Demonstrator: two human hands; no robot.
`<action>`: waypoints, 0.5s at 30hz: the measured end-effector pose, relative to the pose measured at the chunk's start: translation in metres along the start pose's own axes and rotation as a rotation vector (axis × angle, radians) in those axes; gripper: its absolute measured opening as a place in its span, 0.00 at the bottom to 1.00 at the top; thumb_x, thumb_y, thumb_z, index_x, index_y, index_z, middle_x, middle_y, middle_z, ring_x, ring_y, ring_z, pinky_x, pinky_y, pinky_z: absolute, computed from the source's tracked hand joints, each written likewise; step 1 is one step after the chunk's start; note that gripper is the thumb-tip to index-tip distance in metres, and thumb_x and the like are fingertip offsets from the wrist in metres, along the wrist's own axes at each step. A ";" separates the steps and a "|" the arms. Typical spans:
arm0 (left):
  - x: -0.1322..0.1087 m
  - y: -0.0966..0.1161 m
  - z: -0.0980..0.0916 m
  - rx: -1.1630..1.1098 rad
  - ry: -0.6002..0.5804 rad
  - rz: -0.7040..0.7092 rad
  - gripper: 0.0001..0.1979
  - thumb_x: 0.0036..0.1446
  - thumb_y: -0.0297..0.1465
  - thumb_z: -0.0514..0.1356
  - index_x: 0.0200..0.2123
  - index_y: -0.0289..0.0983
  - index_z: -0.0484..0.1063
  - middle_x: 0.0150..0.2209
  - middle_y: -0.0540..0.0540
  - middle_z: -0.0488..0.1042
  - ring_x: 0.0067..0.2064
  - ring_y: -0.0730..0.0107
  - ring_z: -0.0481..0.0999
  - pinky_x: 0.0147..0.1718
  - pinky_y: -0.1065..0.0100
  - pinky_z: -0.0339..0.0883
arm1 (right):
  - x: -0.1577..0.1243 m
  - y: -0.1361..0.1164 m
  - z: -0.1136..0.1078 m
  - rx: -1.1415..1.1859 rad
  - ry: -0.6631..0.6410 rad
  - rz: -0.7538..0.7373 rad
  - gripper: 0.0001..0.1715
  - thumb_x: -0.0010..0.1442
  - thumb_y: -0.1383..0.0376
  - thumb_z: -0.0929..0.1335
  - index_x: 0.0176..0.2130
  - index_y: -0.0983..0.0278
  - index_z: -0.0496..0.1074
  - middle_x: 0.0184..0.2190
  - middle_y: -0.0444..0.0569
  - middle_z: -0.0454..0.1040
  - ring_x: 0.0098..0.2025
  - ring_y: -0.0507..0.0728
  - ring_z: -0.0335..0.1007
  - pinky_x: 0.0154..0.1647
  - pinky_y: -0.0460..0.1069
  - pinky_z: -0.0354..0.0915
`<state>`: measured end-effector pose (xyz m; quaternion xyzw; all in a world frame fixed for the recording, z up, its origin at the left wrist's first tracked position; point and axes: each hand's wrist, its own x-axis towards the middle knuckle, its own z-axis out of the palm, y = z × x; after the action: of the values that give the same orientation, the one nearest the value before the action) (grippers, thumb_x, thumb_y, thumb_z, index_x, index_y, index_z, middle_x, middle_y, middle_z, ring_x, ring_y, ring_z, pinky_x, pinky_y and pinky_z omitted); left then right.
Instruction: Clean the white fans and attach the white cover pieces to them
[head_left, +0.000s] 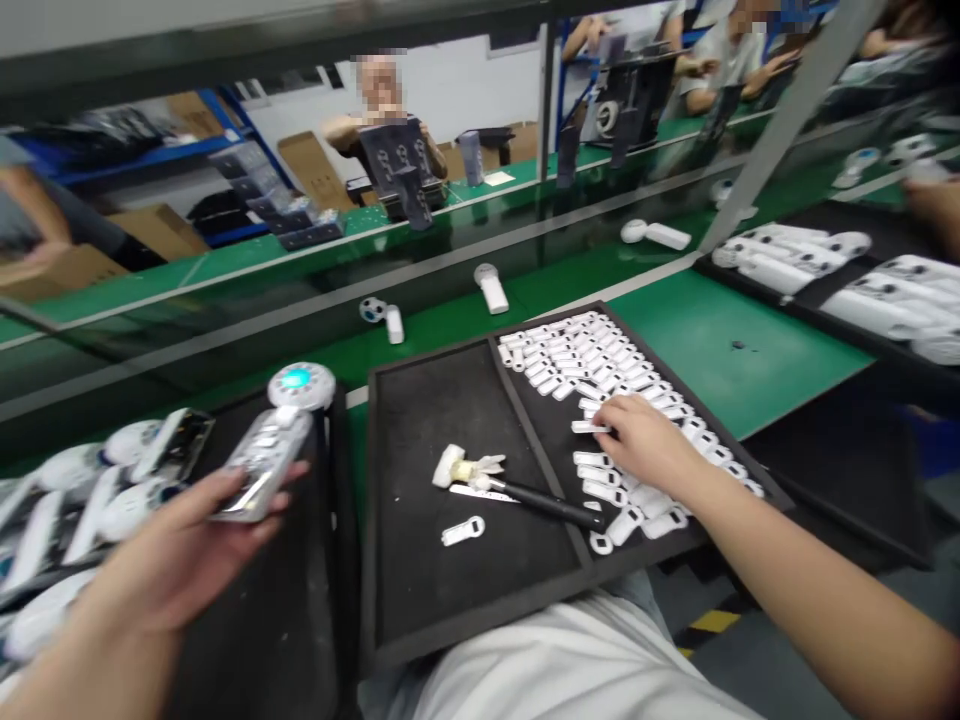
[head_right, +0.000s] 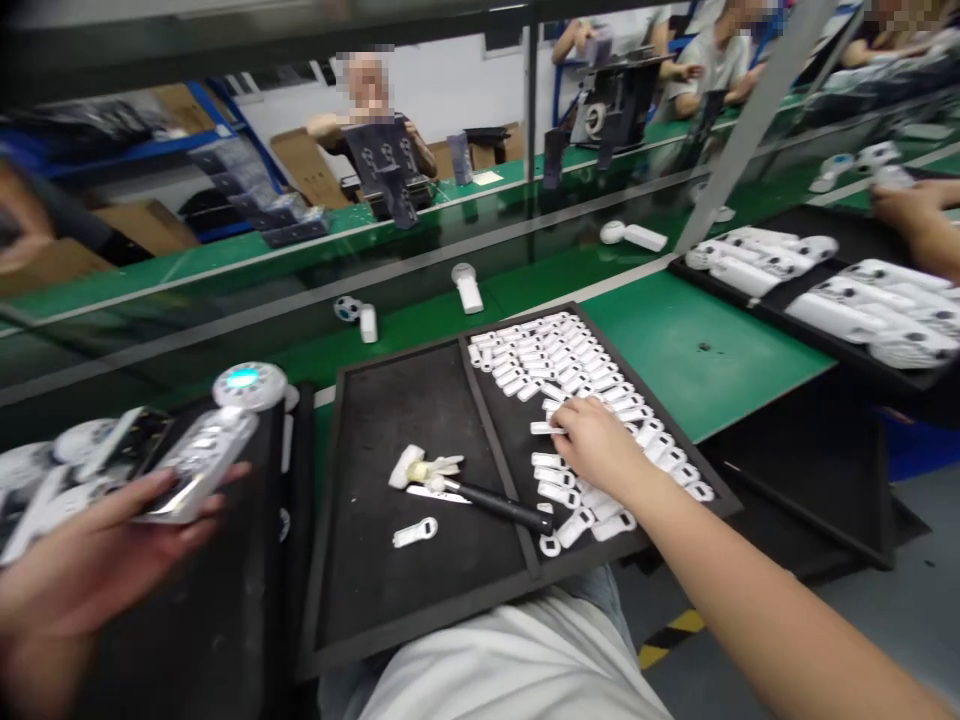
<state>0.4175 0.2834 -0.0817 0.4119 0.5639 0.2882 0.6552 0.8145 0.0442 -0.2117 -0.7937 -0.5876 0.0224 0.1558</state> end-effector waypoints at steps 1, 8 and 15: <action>-0.014 -0.010 0.013 -0.139 -0.027 -0.004 0.16 0.59 0.20 0.51 0.48 0.31 0.73 0.39 0.39 0.82 0.26 0.68 0.78 0.23 0.70 0.74 | -0.001 -0.002 0.000 0.028 0.024 -0.023 0.10 0.62 0.68 0.65 0.39 0.65 0.77 0.41 0.55 0.78 0.46 0.63 0.72 0.50 0.56 0.67; -0.054 -0.085 0.091 -0.217 -0.604 -0.014 0.30 0.41 0.22 0.69 0.50 0.37 0.70 0.41 0.43 0.77 0.36 0.59 0.80 0.26 0.67 0.74 | -0.008 -0.062 -0.015 0.336 0.280 -0.414 0.11 0.66 0.67 0.64 0.47 0.60 0.73 0.44 0.50 0.78 0.45 0.58 0.75 0.47 0.51 0.70; -0.071 -0.090 0.122 0.107 -0.523 0.236 0.42 0.44 0.22 0.70 0.61 0.43 0.60 0.50 0.45 0.74 0.45 0.66 0.74 0.43 0.69 0.68 | -0.010 -0.127 -0.044 0.501 0.147 -0.575 0.20 0.67 0.74 0.61 0.55 0.61 0.70 0.43 0.51 0.78 0.43 0.56 0.73 0.42 0.51 0.72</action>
<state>0.5150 0.1526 -0.1210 0.5688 0.3383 0.2164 0.7178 0.7032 0.0578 -0.1367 -0.5336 -0.7496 0.0635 0.3864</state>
